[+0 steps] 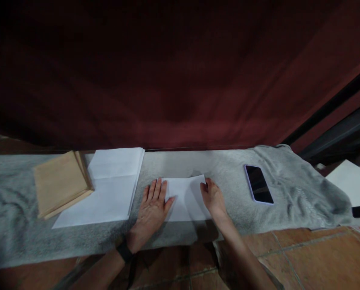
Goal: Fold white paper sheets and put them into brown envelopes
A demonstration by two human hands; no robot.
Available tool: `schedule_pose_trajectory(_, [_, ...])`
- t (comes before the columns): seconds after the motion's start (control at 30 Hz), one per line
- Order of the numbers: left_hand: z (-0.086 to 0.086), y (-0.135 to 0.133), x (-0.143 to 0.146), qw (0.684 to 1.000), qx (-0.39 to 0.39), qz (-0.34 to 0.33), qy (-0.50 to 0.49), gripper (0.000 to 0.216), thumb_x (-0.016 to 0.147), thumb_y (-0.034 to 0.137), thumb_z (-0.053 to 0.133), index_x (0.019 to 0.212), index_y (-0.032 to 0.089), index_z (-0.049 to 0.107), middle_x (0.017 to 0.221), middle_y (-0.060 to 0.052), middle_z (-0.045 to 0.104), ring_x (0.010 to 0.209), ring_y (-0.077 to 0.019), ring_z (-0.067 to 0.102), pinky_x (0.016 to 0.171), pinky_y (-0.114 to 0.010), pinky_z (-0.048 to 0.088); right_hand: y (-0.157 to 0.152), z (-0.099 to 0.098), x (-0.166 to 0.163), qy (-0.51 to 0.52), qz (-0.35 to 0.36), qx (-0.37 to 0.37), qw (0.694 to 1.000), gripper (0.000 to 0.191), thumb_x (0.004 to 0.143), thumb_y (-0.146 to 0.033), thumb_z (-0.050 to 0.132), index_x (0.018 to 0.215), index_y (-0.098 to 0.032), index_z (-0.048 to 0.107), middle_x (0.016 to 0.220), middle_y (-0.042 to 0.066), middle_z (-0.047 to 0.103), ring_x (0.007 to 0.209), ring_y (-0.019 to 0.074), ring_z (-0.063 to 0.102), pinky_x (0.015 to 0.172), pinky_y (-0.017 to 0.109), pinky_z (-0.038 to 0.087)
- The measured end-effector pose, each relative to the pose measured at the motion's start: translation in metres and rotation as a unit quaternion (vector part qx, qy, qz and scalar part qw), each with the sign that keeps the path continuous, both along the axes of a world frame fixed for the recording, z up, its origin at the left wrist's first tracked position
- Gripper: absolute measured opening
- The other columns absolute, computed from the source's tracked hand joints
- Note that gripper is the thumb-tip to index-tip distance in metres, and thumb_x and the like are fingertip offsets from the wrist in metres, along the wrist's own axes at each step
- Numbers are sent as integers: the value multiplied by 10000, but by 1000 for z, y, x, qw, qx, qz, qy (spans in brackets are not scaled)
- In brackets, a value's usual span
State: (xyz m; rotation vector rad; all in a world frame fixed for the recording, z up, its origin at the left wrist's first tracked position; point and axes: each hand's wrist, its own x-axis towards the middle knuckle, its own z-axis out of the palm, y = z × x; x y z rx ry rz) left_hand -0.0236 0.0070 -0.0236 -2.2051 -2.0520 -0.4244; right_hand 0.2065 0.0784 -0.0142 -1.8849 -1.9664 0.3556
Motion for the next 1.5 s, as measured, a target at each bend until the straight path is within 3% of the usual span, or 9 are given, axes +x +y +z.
schedule_pose_trajectory(0.27, [9, -8, 15, 982, -22, -176, -60, 631, 1029, 498, 424, 1535, 122, 386, 1635, -151, 351, 1531, -284, 289, 1238, -486, 315, 0, 5, -11, -15, 2, -9, 1000, 304, 998, -290, 393, 1085, -180, 662, 913, 91, 751, 803, 223, 706, 704, 292, 469])
schedule_pose_trajectory(0.37, [10, -10, 20, 974, -49, -208, -71, 630, 1022, 531, 429, 1524, 151, 403, 1634, -127, 368, 1531, -279, 289, 1259, -491, 263, -2, 5, -10, -40, -4, -3, 999, 331, 1001, -298, 382, 1135, -165, 655, 980, 122, 749, 823, 239, 705, 738, 320, 492])
schedule_pose_trajectory(0.53, [9, -10, 22, 972, -67, -214, -68, 633, 1032, 540, 388, 1531, 151, 388, 1656, -131, 318, 1544, -276, 253, 1277, -486, 191, -5, 5, -4, -74, 4, 91, 993, 435, 995, -341, 400, 1337, -133, 571, 1171, 185, 693, 1019, 298, 670, 878, 413, 517])
schedule_pose_trajectory(0.63, [4, -9, 23, 974, -56, -212, -56, 641, 1035, 541, 373, 1542, 149, 368, 1658, -133, 313, 1550, -270, 236, 1280, -480, 163, -7, 2, -7, -32, 65, 148, 986, 498, 1017, -383, 374, 1417, -122, 517, 1314, 207, 634, 1185, 315, 614, 987, 468, 503])
schedule_pose_trajectory(0.73, [0, -9, 25, 975, -40, -215, -43, 647, 1032, 542, 379, 1534, 134, 379, 1640, -143, 350, 1550, -274, 235, 1277, -482, 155, -14, -7, -17, 20, 171, 118, 978, 508, 1052, -399, 321, 1451, -145, 507, 1430, 172, 582, 1310, 259, 559, 1089, 431, 470])
schedule_pose_trajectory(0.87, [-1, -9, 26, 976, -30, -214, -34, 632, 1026, 523, 412, 1495, 100, 432, 1623, -166, 374, 1545, -275, 251, 1274, -474, 167, -27, -21, -26, -42, 257, 91, 961, 529, 1076, -385, 268, 1513, -162, 465, 1605, 123, 413, 1491, 260, 357, 1215, 492, 318])
schedule_pose_trajectory(1.07, [-1, -10, 25, 975, -29, -216, -32, 636, 1032, 532, 388, 1511, 114, 413, 1647, -146, 332, 1551, -270, 234, 1276, -470, 166, -35, -27, -22, -129, 228, 99, 960, 542, 1087, -365, 231, 1570, -170, 381, 1652, 117, 320, 1541, 269, 243, 1231, 536, 246])
schedule_pose_trajectory(1.37, [0, -7, 17, 973, -39, -220, -56, 618, 1035, 529, 390, 1523, 149, 403, 1633, -130, 368, 1536, -254, 280, 1272, -478, 212, -38, -28, -19, -162, 200, 131, 957, 559, 1082, -376, 296, 1606, -182, 296, 1651, 132, 312, 1520, 294, 294, 1217, 524, 271])
schedule_pose_trajectory(1.5, [2, -5, 5, 981, -30, -183, -63, 579, 1043, 472, 401, 1520, 145, 414, 1616, -128, 397, 1522, -266, 314, 1254, -488, 265, -38, -28, -16, -149, 178, 130, 964, 569, 1075, -382, 344, 1599, -163, 307, 1637, 157, 337, 1508, 296, 325, 1209, 523, 294])
